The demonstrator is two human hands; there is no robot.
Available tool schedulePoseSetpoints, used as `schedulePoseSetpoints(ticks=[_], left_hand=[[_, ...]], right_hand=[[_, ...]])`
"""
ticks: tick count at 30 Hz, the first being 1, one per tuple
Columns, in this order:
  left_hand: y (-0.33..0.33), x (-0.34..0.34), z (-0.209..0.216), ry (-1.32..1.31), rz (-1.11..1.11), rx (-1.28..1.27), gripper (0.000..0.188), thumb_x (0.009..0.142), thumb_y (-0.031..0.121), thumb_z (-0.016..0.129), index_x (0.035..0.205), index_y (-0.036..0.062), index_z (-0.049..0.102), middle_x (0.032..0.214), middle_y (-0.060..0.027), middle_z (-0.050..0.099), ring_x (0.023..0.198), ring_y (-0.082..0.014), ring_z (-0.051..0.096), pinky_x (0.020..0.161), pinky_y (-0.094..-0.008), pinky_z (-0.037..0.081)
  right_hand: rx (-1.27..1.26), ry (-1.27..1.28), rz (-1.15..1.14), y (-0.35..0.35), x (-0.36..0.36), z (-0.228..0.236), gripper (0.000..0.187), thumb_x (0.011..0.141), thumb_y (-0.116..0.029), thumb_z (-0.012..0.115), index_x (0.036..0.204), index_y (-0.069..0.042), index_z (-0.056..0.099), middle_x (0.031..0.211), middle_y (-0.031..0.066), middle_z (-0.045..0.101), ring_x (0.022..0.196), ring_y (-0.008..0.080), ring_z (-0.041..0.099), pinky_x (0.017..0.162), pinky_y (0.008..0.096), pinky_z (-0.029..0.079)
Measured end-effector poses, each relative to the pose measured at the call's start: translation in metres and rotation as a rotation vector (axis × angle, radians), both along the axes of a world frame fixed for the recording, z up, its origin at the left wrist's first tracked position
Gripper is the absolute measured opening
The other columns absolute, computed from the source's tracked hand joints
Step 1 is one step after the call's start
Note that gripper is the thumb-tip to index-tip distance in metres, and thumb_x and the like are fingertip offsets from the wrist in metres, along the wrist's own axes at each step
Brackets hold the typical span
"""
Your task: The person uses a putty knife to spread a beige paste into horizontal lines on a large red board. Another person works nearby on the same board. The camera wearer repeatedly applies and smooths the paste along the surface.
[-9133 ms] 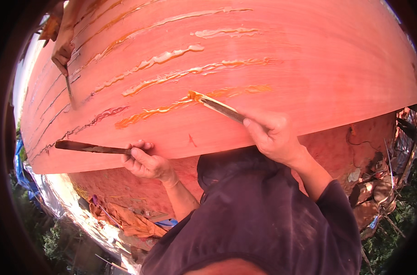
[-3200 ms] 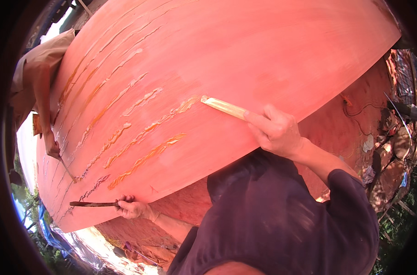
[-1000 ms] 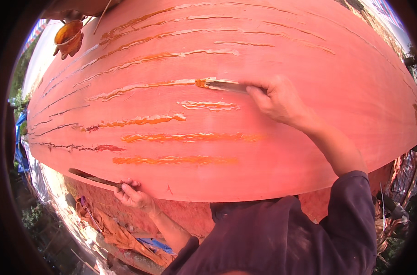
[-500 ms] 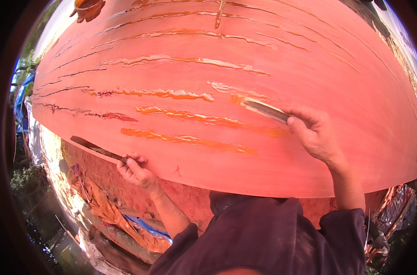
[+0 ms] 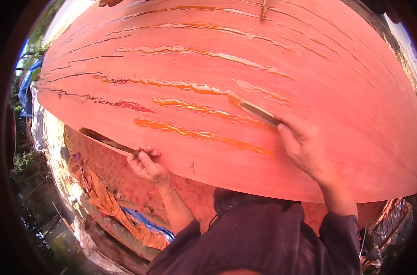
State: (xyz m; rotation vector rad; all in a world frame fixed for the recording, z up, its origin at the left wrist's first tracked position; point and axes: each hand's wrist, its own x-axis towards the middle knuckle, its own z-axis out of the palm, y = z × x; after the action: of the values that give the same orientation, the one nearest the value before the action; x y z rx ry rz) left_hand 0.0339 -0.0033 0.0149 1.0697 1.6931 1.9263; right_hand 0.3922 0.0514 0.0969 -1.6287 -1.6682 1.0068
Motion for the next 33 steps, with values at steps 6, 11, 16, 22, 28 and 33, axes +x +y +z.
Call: schedulePoseSetpoints(ticks=[6,11,16,22,28,33], left_hand=[[-0.001,-0.002,-0.002,0.009,-0.024,0.016,0.015,0.105,0.013,0.048,0.115,0.003,0.053,0.091,-0.007,0.061,0.067,-0.0094,0.051,0.06,-0.0212,0.048],[-0.001,-0.002,-0.001,0.017,-0.04,0.025,0.016,0.104,0.013,0.049,0.116,0.0026,0.053,0.091,-0.0071,0.061,0.067,-0.0093,0.051,0.06,-0.0213,0.048],[-0.001,-0.003,-0.002,-0.009,-0.047,0.027,0.016,0.105,0.013,0.049,0.116,0.0023,0.053,0.091,-0.0072,0.061,0.067,-0.0094,0.052,0.06,-0.0212,0.048],[-0.002,-0.005,-0.003,-0.027,-0.059,0.041,0.017,0.105,0.014,0.05,0.116,0.002,0.054,0.091,-0.0071,0.062,0.067,-0.009,0.052,0.06,-0.0207,0.048],[-0.002,-0.004,-0.002,-0.023,-0.054,0.021,0.017,0.105,0.015,0.049,0.116,0.0016,0.053,0.091,-0.0073,0.062,0.066,-0.0087,0.053,0.06,-0.0204,0.049],[-0.004,-0.005,0.0,-0.046,-0.059,-0.015,0.018,0.103,0.016,0.049,0.113,0.0012,0.05,0.092,-0.0089,0.061,0.071,-0.0111,0.054,0.062,-0.0226,0.049]], right_hand=[[-0.017,-0.038,-0.012,0.009,-0.016,-0.004,0.023,0.092,-0.004,0.063,0.112,0.002,0.072,0.088,0.0185,0.073,0.077,0.0232,0.07,0.072,0.0323,0.053],[0.071,0.007,-0.005,0.018,-0.027,-0.01,0.022,0.092,-0.005,0.064,0.111,0.002,0.073,0.083,0.0162,0.072,0.072,0.0199,0.068,0.068,0.0317,0.052],[0.017,0.011,0.009,0.026,-0.035,-0.008,0.022,0.093,-0.004,0.063,0.111,0.003,0.072,0.08,0.0112,0.07,0.071,0.0136,0.063,0.066,0.0291,0.05],[-0.031,-0.012,0.057,0.032,-0.045,-0.004,0.022,0.093,-0.001,0.062,0.112,0.005,0.071,0.081,0.0063,0.07,0.075,0.0103,0.062,0.068,0.027,0.05],[-0.012,0.021,0.076,0.041,-0.059,-0.008,0.023,0.093,-0.001,0.062,0.114,0.005,0.071,0.083,0.0072,0.071,0.077,0.0101,0.062,0.07,0.0269,0.05],[0.067,0.029,0.093,0.048,-0.076,-0.012,0.027,0.092,-0.008,0.061,0.115,-0.002,0.072,0.081,0.0164,0.071,0.069,0.019,0.066,0.067,0.0329,0.052]])
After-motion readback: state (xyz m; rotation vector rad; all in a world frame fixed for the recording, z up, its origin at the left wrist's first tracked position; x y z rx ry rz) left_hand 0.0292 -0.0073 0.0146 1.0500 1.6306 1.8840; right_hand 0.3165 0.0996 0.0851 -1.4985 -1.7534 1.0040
